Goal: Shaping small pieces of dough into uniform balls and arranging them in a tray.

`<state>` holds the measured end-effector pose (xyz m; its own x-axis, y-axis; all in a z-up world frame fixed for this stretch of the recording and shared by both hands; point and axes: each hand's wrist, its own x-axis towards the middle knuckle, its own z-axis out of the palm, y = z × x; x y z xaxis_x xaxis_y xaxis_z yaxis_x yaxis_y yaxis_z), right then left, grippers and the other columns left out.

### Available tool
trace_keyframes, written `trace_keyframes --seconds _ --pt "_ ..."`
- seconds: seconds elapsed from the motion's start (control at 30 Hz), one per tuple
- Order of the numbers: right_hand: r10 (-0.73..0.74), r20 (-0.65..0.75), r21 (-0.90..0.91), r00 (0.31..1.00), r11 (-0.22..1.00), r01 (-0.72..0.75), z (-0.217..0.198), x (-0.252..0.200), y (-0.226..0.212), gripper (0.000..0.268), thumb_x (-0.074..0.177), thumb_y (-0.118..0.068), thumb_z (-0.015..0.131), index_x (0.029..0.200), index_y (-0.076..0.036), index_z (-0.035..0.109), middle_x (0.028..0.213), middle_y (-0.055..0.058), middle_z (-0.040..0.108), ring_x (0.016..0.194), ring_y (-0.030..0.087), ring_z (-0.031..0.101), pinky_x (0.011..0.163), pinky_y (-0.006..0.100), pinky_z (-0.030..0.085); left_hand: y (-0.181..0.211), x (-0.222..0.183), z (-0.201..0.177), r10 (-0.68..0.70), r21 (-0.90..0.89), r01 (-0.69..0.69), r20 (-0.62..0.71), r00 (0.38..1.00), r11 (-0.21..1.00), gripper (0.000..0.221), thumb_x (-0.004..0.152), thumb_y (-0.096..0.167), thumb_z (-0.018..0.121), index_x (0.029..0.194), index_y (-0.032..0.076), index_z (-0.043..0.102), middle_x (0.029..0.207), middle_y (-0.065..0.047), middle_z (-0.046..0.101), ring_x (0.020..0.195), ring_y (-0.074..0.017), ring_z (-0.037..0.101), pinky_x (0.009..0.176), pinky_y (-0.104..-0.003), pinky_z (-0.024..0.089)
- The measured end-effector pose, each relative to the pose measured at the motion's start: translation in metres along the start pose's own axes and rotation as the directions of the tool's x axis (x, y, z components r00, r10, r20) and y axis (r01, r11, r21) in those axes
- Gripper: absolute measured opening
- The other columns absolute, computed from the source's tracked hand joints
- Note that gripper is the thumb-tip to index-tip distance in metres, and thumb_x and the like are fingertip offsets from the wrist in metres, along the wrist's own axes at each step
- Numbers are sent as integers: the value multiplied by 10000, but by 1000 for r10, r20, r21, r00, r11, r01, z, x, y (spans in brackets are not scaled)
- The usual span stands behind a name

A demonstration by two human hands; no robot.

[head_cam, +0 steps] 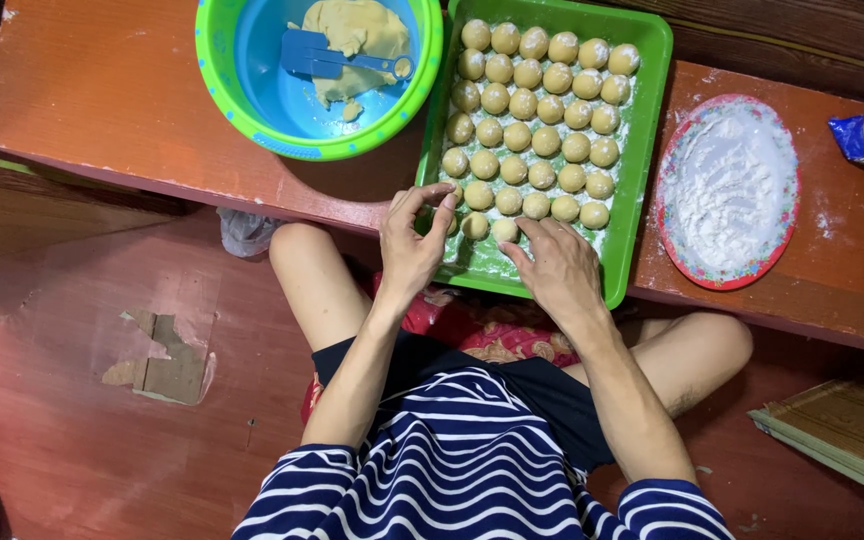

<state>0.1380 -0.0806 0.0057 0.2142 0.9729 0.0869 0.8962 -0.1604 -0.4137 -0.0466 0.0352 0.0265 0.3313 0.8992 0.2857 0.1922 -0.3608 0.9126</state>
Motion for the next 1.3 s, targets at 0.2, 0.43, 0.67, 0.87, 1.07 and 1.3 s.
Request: trace_keyframes --seconds 0.2,0.43,0.67,0.87,1.07,1.3 --pt "6 13 -20 1000 1000 -6 -1 1 -2 395 949 -404 700 1175 -82 722 762 95 618 806 305 680 710 438 567 1 0 0 4 5 -4 -2 1000 1000 132 979 214 711 1087 150 756 875 -75 731 873 -260 693 772 -349 541" --pt "30 41 -6 999 1000 -30 -13 4 -15 469 939 -433 714 1188 -35 720 806 140 662 832 336 704 734 460 566 1 0 0 5 9 -5 1 1000 1000 131 982 217 708 1081 145 754 879 -77 734 871 -264 692 775 -355 540" --pt "4 8 -52 1000 999 -3 -5 6 -13 415 937 -413 707 1186 -81 721 771 115 641 790 323 703 674 451 570 2 0 2 16 28 -16 -1 1000 999 124 974 213 716 1075 155 757 865 -69 731 859 -260 688 771 -348 539" --pt "-18 -11 -63 1000 998 17 2 4 -6 395 937 -402 704 1167 -81 715 787 112 657 796 317 712 657 442 578 3 -1 1 18 35 -18 0 1000 999 126 978 217 711 1075 148 754 858 -81 724 859 -271 683 772 -361 537" --pt "11 24 -27 1000 1000 -11 -4 5 -13 406 948 -378 694 1199 -59 711 861 141 692 862 337 716 710 468 588 3 -1 2 27 42 -27 -1 1000 999 125 972 215 719 1071 148 758 852 -74 723 850 -263 680 771 -354 537" --pt "46 59 -31 997 999 -44 -4 3 -8 434 964 -400 678 1204 -40 711 913 147 715 906 335 724 756 463 587 4 -2 1 25 51 -24 -3 1000 998 119 967 210 724 1063 152 761 849 -68 725 851 -260 685 767 -356 540"
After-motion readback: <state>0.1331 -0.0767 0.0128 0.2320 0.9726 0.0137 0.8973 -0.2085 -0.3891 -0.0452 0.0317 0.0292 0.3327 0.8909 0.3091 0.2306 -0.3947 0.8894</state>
